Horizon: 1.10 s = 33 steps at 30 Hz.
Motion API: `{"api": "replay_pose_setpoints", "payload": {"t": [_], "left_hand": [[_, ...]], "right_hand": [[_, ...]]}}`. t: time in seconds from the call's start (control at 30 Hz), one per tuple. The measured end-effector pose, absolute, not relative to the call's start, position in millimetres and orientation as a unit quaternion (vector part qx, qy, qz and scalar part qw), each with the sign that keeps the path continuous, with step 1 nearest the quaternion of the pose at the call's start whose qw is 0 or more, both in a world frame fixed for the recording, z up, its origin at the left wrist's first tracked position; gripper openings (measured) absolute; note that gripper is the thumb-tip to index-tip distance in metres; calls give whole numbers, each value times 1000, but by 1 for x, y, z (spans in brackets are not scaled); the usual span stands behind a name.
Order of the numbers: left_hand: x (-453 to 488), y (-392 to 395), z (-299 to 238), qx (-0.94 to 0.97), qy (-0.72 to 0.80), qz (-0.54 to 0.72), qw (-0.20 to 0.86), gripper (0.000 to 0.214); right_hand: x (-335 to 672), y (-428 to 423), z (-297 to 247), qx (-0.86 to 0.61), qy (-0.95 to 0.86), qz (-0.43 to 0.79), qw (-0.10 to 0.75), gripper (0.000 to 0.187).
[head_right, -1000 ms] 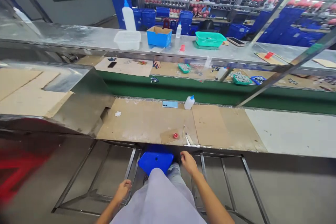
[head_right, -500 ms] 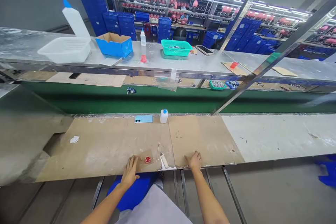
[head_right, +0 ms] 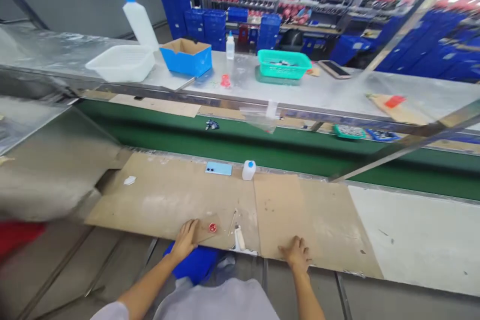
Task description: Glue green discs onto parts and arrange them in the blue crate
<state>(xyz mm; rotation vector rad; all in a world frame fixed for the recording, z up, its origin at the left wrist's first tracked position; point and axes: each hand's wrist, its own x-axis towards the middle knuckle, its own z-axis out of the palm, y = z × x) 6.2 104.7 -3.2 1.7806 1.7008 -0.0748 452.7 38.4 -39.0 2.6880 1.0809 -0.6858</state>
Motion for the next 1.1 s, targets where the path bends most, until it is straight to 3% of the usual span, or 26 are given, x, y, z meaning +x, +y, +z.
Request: {"api": "replay_pose_setpoints", "payload": {"t": [0.07, 0.13, 0.23, 0.33, 0.5, 0.73, 1.1], "left_hand": [[-2, 105, -7, 679, 649, -21, 343, 91], [-10, 105, -12, 674, 651, -11, 350, 94], [-21, 102, -19, 669, 651, 12, 359, 96], [-28, 99, -23, 669, 644, 39, 370, 95], [-38, 93, -30, 665, 641, 68, 378, 95], [-44, 87, -32, 671, 628, 84, 385, 92], [-41, 106, -36, 688, 614, 43, 385, 97]], "right_hand": [[432, 48, -28, 904, 384, -180, 56, 59], [393, 59, -19, 857, 481, -183, -27, 50], [314, 72, -12, 699, 620, -329, -139, 41], [237, 82, -16, 596, 669, -406, -181, 46], [167, 95, -31, 624, 657, -390, -164, 60], [157, 98, -35, 638, 661, -367, -145, 34], [165, 106, -35, 699, 639, -298, -123, 22]]}}
